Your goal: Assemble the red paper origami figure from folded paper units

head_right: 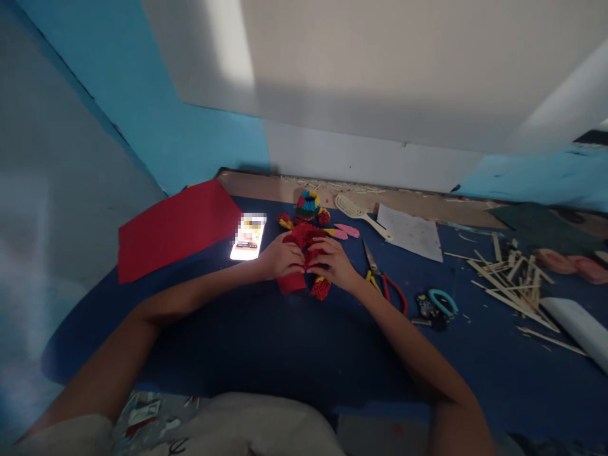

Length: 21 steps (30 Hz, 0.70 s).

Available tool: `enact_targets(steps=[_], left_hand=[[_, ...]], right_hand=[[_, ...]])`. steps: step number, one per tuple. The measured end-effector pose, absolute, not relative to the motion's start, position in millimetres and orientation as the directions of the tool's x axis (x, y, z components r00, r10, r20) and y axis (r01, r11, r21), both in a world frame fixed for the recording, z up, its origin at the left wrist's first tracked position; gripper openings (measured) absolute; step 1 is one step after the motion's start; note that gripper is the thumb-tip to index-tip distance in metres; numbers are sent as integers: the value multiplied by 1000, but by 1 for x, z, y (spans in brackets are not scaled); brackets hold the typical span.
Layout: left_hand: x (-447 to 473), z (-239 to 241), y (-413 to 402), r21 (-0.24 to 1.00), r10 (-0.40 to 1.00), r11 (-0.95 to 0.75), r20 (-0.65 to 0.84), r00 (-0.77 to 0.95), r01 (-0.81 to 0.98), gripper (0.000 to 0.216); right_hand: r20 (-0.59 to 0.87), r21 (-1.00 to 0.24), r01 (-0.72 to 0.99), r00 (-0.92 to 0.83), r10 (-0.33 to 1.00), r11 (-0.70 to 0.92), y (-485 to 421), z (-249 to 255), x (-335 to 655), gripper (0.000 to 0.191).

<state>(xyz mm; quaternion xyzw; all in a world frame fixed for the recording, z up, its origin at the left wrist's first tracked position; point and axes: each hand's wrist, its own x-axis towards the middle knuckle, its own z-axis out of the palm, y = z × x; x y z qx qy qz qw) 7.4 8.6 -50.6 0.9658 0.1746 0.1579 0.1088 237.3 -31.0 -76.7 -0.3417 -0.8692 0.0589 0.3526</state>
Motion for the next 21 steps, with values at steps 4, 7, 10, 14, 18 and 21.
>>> enact_targets(steps=[4,7,10,14,18,21], left_hand=[[8,-50,8,272,384,-908,239,892,319,24],[8,-49,7,257,389,-909,234,891,329,25],[8,-50,7,234,395,-910,248,885,341,24],[8,-49,9,177,400,-915,268,876,364,22],[3,-42,13,185,406,-910,225,886,370,16],[-2,-34,18,223,426,-896,192,884,383,12]], right_hand=[[558,-353,547,-529,640,759,-31,-77,236,17],[560,-330,558,-534,633,762,-31,-76,236,19],[545,-306,581,-543,639,754,-29,-73,242,23],[551,-286,585,-547,630,759,-24,-68,260,32],[544,-261,590,-563,622,764,-19,-68,273,19],[553,-249,574,-577,601,780,-20,-67,271,13]])
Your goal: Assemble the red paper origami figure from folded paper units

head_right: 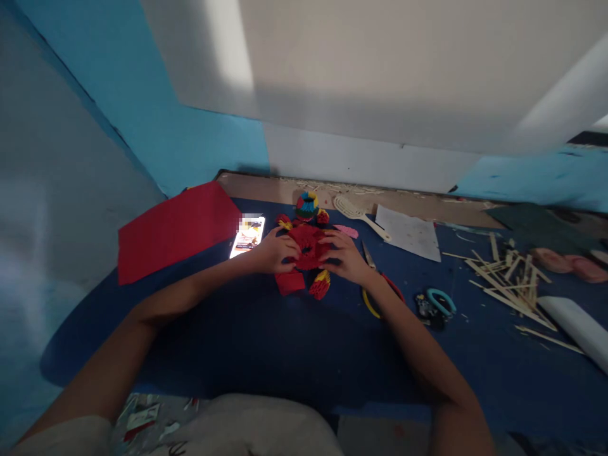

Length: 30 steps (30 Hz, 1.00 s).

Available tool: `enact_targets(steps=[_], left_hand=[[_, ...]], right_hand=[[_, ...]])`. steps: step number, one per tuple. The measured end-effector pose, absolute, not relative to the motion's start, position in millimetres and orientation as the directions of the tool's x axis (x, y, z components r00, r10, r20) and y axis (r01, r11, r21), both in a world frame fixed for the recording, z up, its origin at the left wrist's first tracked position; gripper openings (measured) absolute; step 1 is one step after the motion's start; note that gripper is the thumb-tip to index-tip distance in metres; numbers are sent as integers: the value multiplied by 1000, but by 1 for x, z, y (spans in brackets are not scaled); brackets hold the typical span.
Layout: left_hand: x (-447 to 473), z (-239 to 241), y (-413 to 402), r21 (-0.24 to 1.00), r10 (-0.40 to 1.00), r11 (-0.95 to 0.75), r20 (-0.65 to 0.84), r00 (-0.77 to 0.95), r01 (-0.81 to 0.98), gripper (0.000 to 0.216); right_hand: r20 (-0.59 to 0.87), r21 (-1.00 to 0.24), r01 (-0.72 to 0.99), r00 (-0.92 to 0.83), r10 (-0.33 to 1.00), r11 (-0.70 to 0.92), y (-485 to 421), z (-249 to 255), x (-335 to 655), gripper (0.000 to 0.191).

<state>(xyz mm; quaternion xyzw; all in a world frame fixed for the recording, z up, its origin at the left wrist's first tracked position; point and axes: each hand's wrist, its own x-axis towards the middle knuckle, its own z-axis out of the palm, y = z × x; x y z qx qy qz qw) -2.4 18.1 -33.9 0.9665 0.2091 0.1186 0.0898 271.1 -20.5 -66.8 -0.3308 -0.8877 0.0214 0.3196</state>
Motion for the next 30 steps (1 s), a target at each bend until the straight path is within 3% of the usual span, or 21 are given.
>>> enact_targets(steps=[6,10,14,26,30], left_hand=[[-4,-32,21,223,490,-865,184,852,449,26],[-2,-42,21,229,400,-907,202,894,354,34],[-1,-51,21,237,361,-922,245,900,305,21],[7,-56,16,367,421,-877,277,863,310,17],[9,-62,14,340,434,-880,290,853,332,15]], right_hand=[[591,-263,568,-544,596,780,-31,-66,253,13],[583,-257,582,-544,604,772,-34,-71,242,14],[583,-246,586,-547,601,772,-33,-74,240,21],[556,-292,579,-545,628,761,-33,-74,240,19],[564,-270,567,-562,605,778,-33,-74,238,19]])
